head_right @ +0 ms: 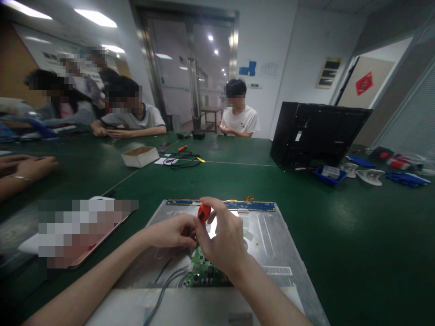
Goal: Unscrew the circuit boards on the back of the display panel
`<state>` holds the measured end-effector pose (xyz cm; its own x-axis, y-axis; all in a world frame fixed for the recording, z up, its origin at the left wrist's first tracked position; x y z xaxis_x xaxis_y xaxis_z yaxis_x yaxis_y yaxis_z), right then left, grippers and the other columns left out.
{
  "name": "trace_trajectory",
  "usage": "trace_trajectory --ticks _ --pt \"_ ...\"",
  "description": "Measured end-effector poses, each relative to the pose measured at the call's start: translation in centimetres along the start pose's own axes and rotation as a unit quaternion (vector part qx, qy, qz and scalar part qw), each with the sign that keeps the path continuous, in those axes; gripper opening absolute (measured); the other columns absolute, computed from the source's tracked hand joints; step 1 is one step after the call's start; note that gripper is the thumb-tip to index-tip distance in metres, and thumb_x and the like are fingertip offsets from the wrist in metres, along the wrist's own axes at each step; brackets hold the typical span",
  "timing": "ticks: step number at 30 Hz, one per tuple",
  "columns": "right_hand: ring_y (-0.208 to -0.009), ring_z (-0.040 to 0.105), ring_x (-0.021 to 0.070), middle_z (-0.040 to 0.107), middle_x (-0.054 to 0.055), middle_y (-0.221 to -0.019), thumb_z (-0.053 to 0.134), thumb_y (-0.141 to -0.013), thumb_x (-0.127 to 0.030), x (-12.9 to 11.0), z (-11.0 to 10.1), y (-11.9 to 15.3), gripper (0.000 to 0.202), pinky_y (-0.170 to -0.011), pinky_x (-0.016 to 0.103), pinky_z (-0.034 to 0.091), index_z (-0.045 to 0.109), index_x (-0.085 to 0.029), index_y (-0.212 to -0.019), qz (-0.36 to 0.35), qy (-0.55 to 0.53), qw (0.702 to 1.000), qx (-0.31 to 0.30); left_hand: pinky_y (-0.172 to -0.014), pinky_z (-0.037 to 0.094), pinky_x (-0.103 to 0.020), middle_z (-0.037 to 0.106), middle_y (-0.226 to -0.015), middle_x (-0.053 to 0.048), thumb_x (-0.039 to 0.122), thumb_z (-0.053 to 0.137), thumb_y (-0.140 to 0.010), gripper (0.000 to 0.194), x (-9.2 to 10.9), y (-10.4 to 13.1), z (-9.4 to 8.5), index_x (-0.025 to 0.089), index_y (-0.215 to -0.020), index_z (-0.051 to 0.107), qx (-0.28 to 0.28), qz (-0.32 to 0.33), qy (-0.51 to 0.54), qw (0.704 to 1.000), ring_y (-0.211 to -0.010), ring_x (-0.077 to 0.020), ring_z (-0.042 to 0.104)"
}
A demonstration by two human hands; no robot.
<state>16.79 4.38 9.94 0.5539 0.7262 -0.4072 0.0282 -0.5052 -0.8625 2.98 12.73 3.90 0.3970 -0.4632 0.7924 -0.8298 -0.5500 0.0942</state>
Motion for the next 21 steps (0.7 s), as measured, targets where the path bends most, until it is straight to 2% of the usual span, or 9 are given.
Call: trace_trajectory --ticks 7,10,15,17,21 --pt "-0.074 0.064 0.0149 0.063 0.011 -0.115 0.049 -0.095 -0.015 0.13 0.08 0.02 0.037 -0.051 0.025 0.053 0.052 -0.024 -0.131 -0.005 -0.012 1.0 -0.022 -0.057 0.038 -0.022 0.062 -0.068 0.003 0.016 0.071 -0.07 0.007 0.04 -0.1 -0.05 0.017 -0.077 0.07 -0.01 -0.001 -0.007 1.0 -0.063 -0.0133 0.052" --pt "-0.071 0.063 0.0144 0.065 0.01 -0.11 0.049 -0.095 -0.014 0.17 0.16 0.07 0.038 -0.049 0.024 0.051 0.05 -0.024 -0.132 -0.004 -0.011 0.999 -0.03 -0.058 0.038 -0.022 0.063 -0.069 0.003 0.017 0.072 -0.071 0.006 -0.1 -0.14 -0.06 0.018 -0.077 0.071 -0.008 0.004 -0.011 1.0 -0.064 -0.0133 0.051" --pt "-0.062 0.061 0.0129 0.063 0.0 -0.084 0.061 -0.092 -0.022 0.27 -0.04 0.04 0.032 -0.047 0.022 0.048 0.046 -0.024 -0.12 0.0 0.0 1.0 0.004 -0.059 0.037 -0.023 0.064 -0.071 0.002 0.019 0.073 -0.071 0.009 -0.25 -0.12 0.03 0.018 -0.08 0.075 -0.008 0.01 0.005 1.0 -0.065 -0.0137 0.052" --pt "-0.063 0.06 0.0126 0.063 0.0 -0.084 0.061 -0.092 -0.023 0.2 -0.1 -0.05 0.029 -0.047 0.021 0.047 0.048 -0.024 -0.118 -0.004 0.002 1.0 0.009 -0.058 0.036 -0.023 0.063 -0.068 0.002 0.019 0.072 -0.071 0.008 -0.22 -0.13 0.06 0.018 -0.078 0.075 -0.014 0.013 0.002 1.0 -0.064 -0.0134 0.05" --pt "-0.067 0.061 0.0119 0.063 0.005 -0.101 0.056 -0.095 -0.02 0.02 -0.15 -0.23 0.024 -0.048 0.023 0.05 0.055 -0.025 -0.119 -0.005 0.006 1.0 -0.002 -0.056 0.035 -0.023 0.061 -0.066 0.003 0.019 0.071 -0.071 0.007 -0.03 -0.17 0.02 0.019 -0.077 0.075 -0.016 0.022 -0.002 1.0 -0.062 -0.0135 0.049"
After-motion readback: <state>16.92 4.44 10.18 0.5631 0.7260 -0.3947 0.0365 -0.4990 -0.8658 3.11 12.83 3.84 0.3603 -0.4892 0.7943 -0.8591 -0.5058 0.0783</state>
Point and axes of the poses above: each hand's wrist, its own y-axis away from the middle knuckle, its own z-axis out of the palm, x = y × z, the point moved 5 cm from there along -y, towards the middle knuckle
